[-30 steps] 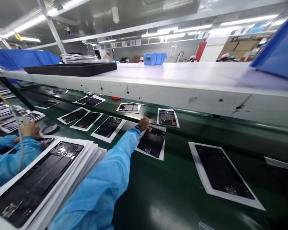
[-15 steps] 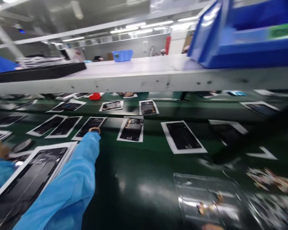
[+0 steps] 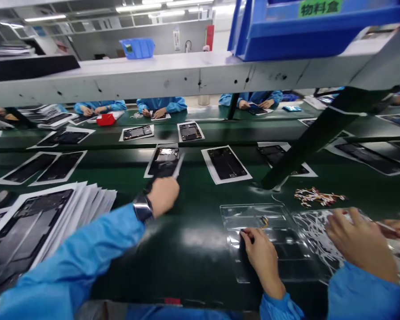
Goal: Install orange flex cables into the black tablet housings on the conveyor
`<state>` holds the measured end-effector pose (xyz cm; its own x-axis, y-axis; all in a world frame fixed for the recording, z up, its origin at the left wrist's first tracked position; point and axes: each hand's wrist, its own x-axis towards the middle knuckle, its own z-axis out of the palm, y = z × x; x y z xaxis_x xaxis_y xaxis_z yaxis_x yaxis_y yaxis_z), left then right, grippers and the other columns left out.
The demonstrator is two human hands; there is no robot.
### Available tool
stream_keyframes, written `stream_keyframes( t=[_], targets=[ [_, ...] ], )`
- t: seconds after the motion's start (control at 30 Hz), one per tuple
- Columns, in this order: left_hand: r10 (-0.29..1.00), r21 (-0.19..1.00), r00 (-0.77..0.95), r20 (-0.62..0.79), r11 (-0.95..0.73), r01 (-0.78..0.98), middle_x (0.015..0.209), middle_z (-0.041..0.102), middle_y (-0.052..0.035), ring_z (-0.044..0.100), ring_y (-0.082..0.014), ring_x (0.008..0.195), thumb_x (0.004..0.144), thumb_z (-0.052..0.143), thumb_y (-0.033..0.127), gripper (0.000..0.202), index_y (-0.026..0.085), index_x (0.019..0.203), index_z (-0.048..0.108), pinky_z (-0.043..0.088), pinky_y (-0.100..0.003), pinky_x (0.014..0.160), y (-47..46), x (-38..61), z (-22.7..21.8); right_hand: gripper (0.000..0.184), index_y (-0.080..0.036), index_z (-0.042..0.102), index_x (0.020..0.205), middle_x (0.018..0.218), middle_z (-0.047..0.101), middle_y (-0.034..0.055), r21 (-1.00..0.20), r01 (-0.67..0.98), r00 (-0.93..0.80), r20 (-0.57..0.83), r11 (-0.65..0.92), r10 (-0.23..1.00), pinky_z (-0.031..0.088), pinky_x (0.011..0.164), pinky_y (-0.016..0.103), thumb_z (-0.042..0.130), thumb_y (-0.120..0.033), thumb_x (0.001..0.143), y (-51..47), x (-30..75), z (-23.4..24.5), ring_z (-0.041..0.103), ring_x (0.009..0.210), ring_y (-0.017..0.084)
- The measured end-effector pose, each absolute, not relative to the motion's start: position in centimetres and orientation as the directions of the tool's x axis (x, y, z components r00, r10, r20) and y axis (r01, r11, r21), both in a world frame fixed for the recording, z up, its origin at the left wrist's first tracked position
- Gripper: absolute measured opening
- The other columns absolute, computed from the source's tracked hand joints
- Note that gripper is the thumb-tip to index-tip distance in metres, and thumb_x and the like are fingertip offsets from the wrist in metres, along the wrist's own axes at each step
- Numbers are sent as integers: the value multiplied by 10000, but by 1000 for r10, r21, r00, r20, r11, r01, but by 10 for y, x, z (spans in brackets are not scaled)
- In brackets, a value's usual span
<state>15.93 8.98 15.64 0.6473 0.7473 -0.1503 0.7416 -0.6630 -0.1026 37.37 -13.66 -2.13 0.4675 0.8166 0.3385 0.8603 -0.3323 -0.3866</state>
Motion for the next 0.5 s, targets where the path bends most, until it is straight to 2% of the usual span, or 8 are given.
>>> stream_keyframes(
  t=[0.03,0.1,0.17,0.23,0.33,0.4,0.47,0.5],
  targets=[
    [765,-142,631,-132,-644,752,845,665,-231,693,-295,822,817,524,-26,396,-44,1206,595,497,-326,657,58,164,143,340,-184,627,849,842,657,92,-360,873,453,352,-328,819,434,583,319,378,-373,983,-138,374,-22,610,681,226],
    [685,-182,719,-115,-726,663,813,658,-199,676,-259,701,834,486,-9,558,-14,1391,464,486,-312,564,-4,172,111,343,-177,644,903,898,671,97,-313,889,441,380,-335,813,421,564,315,371,-366,988,-143,374,-23,618,685,226],
    [623,-135,770,-139,-782,608,745,641,-167,644,-237,619,854,491,42,606,-4,1450,392,463,-297,491,-53,180,79,342,-172,651,958,945,678,98,-286,892,443,401,-350,802,408,546,313,370,-364,991,-147,375,-21,626,693,230],
    [579,-72,790,-204,-813,578,732,642,-160,636,-231,606,875,508,92,619,-5,1467,357,465,-295,485,-80,185,53,332,-164,650,990,948,682,98,-292,889,451,423,-352,786,415,554,316,382,-361,987,-152,375,-15,635,713,238],
    [515,47,812,-275,-836,546,806,659,-179,653,-268,675,885,604,308,642,0,1417,420,509,-350,556,-68,185,37,306,-159,649,988,903,686,94,-376,877,458,464,-299,759,456,623,318,425,-367,968,-160,377,-2,637,714,228],
    [501,124,843,-196,-840,528,915,655,-185,654,-296,799,905,576,415,530,52,1290,540,533,-407,660,-28,185,40,288,-161,657,986,880,690,87,-441,857,482,507,-266,715,472,659,313,473,-379,947,-167,376,11,625,680,209],
    [536,164,843,-39,-829,535,1079,622,-178,609,-292,994,972,452,295,298,108,1147,604,519,-427,819,27,191,46,270,-167,668,986,861,692,75,-485,835,519,539,-259,663,477,670,306,523,-387,926,-175,373,26,609,646,191],
    [528,188,849,11,-835,517,1171,590,-179,565,-282,1090,970,424,203,275,115,1174,586,489,-426,904,56,196,48,265,-169,673,980,855,690,70,-502,826,534,550,-257,642,477,673,302,542,-392,918,-179,370,34,602,636,184]
  ],
)
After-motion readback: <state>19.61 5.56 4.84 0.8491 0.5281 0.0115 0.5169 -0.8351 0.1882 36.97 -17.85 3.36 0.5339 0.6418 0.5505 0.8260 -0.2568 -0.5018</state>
